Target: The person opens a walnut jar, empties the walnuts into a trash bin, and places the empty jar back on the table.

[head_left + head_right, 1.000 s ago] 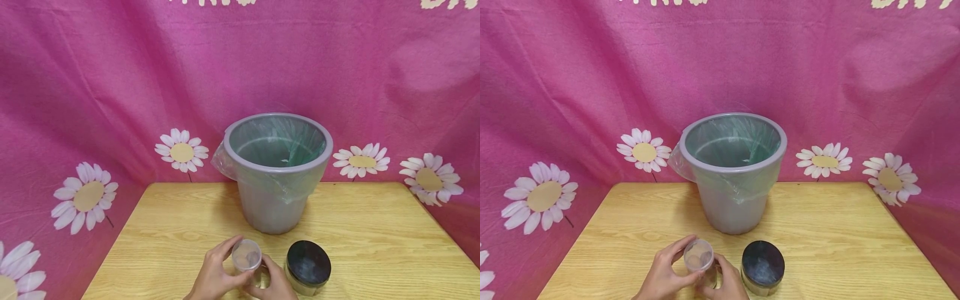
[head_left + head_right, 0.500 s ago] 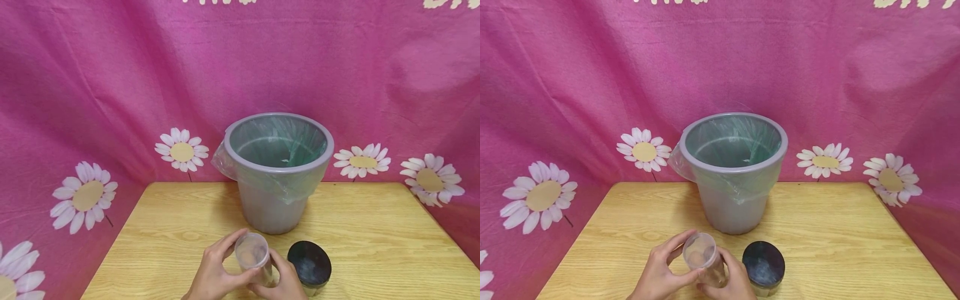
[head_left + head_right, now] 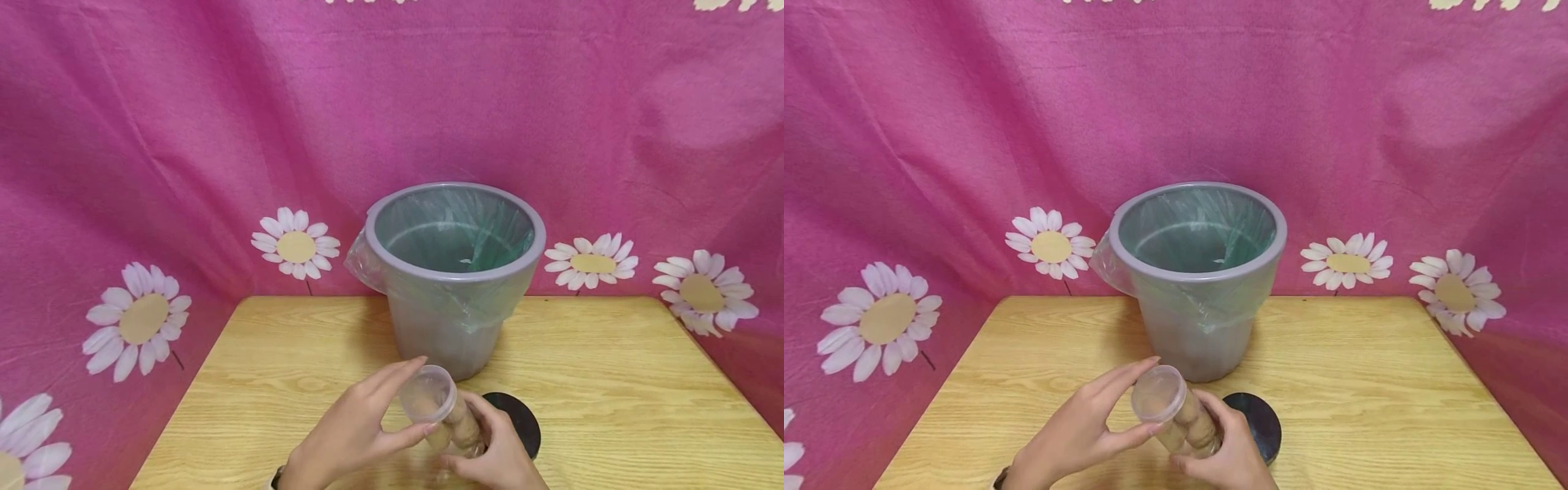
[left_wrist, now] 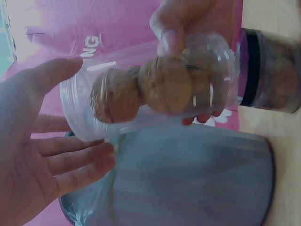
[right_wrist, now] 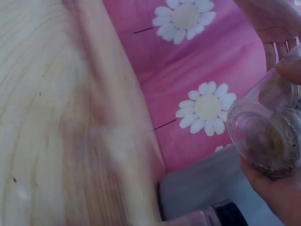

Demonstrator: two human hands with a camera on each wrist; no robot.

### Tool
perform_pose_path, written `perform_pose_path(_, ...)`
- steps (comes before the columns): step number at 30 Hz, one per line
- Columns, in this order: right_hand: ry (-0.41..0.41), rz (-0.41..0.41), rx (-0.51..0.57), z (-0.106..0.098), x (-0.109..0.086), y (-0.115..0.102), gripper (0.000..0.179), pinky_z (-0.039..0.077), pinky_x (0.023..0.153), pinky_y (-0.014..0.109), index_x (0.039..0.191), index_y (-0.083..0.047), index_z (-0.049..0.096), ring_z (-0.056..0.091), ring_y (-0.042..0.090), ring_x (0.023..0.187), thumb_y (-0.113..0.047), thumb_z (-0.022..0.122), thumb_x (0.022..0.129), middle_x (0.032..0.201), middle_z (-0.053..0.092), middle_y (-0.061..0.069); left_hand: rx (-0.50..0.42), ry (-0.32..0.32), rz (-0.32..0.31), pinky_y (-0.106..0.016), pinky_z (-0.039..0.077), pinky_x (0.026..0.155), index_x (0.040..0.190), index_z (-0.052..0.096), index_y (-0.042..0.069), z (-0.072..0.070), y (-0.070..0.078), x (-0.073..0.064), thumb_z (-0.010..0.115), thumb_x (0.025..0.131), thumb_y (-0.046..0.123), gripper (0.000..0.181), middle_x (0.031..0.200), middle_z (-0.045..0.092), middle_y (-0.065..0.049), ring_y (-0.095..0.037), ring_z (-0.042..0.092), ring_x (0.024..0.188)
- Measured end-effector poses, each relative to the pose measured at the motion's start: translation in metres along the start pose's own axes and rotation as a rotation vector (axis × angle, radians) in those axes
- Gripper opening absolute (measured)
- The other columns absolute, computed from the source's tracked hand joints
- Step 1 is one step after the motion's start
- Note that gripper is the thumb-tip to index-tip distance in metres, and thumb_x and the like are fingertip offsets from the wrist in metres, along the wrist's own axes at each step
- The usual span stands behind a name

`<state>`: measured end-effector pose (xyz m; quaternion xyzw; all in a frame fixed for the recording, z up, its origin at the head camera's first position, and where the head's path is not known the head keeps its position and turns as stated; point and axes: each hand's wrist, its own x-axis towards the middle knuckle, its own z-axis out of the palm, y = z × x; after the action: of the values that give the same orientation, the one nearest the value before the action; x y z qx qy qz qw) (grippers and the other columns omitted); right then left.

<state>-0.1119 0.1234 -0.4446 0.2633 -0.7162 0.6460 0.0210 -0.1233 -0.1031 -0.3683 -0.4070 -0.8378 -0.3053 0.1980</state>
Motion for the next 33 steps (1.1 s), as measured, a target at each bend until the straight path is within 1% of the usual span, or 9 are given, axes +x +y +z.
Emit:
perform_pose_path(3,-0.033,0.007,0.002,-0.005,0.001,0.001,0.066,0.054,0.078,0.032,0.133,-0.003,0.05,0.065,0.017,0.094,0.003,0.077,0.073,0.117,0.064,0.005,0.062,-0.023,0.052,-0.025,0.05,0.089,0.14,0.048,0.014,0.001,0.0,0.005,0.067,0.088,0.047,0.064,0.122,0.059,0.0,-0.01,0.059,0.108)
perform_pose_path(6,-0.077,0.003,-0.022,-0.009,0.002,0.002,0.07,0.054,0.077,0.031,0.135,-0.005,0.048,0.064,0.016,0.091,0.005,0.074,0.071,0.115,0.064,0.004,0.107,-0.058,0.063,-0.021,0.05,0.08,0.137,0.051,0.014,0.004,0.0,0.008,0.063,0.088,0.053,0.064,0.11,0.058,0.004,-0.007,0.059,0.093)
perform_pose_path(8,-0.101,0.0,-0.038,-0.01,0.002,0.002,0.071,0.054,0.073,0.031,0.133,-0.007,0.05,0.064,0.016,0.086,0.006,0.072,0.068,0.109,0.066,0.004,0.125,-0.074,0.067,-0.018,0.048,0.074,0.136,0.052,0.013,0.006,0.0,0.009,0.061,0.088,0.055,0.064,0.103,0.057,0.006,-0.005,0.056,0.084)
perform_pose_path(11,-0.13,-0.007,-0.043,-0.012,0.001,0.002,0.068,0.054,0.069,0.031,0.128,-0.009,0.054,0.063,0.015,0.077,0.009,0.069,0.064,0.099,0.066,0.003,0.118,-0.086,0.069,-0.016,0.046,0.07,0.131,0.055,0.014,0.01,-0.002,0.01,0.063,0.087,0.056,0.062,0.097,0.056,0.008,-0.003,0.054,0.077)
perform_pose_path(17,-0.139,-0.039,-0.148,-0.018,0.005,-0.002,0.07,0.053,0.064,0.03,0.122,-0.016,0.057,0.061,0.01,0.073,0.01,0.071,0.059,0.094,0.065,-0.001,0.134,-0.074,0.063,-0.019,0.049,0.075,0.118,0.058,0.014,0.015,-0.004,0.014,0.063,0.085,0.058,0.055,0.098,0.057,0.007,-0.004,0.056,0.084)
perform_pose_path(19,-0.128,-0.058,-0.208,-0.02,0.007,-0.004,0.07,0.053,0.063,0.029,0.121,-0.018,0.058,0.06,0.009,0.073,0.009,0.072,0.057,0.094,0.065,-0.003,0.131,-0.074,0.06,-0.021,0.05,0.079,0.119,0.058,0.012,0.015,-0.004,0.015,0.063,0.085,0.057,0.056,0.104,0.058,0.005,-0.006,0.058,0.09)
perform_pose_path(24,-0.108,-0.081,-0.335,-0.027,0.011,-0.01,0.07,0.051,0.058,0.026,0.119,-0.019,0.059,0.059,0.005,0.07,0.006,0.074,0.055,0.092,0.065,-0.007,0.064,-0.092,0.036,-0.025,0.048,0.092,0.127,0.056,0.008,0.015,-0.003,0.017,0.065,0.087,0.051,0.059,0.12,0.058,0.0,-0.01,0.057,0.109)
perform_pose_path(30,-0.116,-0.114,-0.434,-0.031,0.015,-0.009,0.074,0.051,0.06,0.025,0.118,-0.022,0.06,0.059,0.004,0.072,0.002,0.078,0.05,0.094,0.066,-0.01,0.052,-0.094,-0.022,-0.026,0.049,0.091,0.12,0.061,0.004,0.015,-0.003,0.018,0.07,0.082,0.052,0.062,0.114,0.061,-0.001,-0.012,0.057,0.106)
perform_pose_path(33,-0.107,-0.12,-0.454,-0.03,0.015,-0.007,0.075,0.05,0.06,0.024,0.118,-0.023,0.06,0.058,0.003,0.072,0.001,0.079,0.049,0.094,0.065,-0.012,0.097,-0.089,-0.007,-0.026,0.05,0.088,0.118,0.061,0.004,0.018,-0.004,0.019,0.069,0.082,0.053,0.062,0.11,0.061,-0.001,-0.012,0.059,0.101)
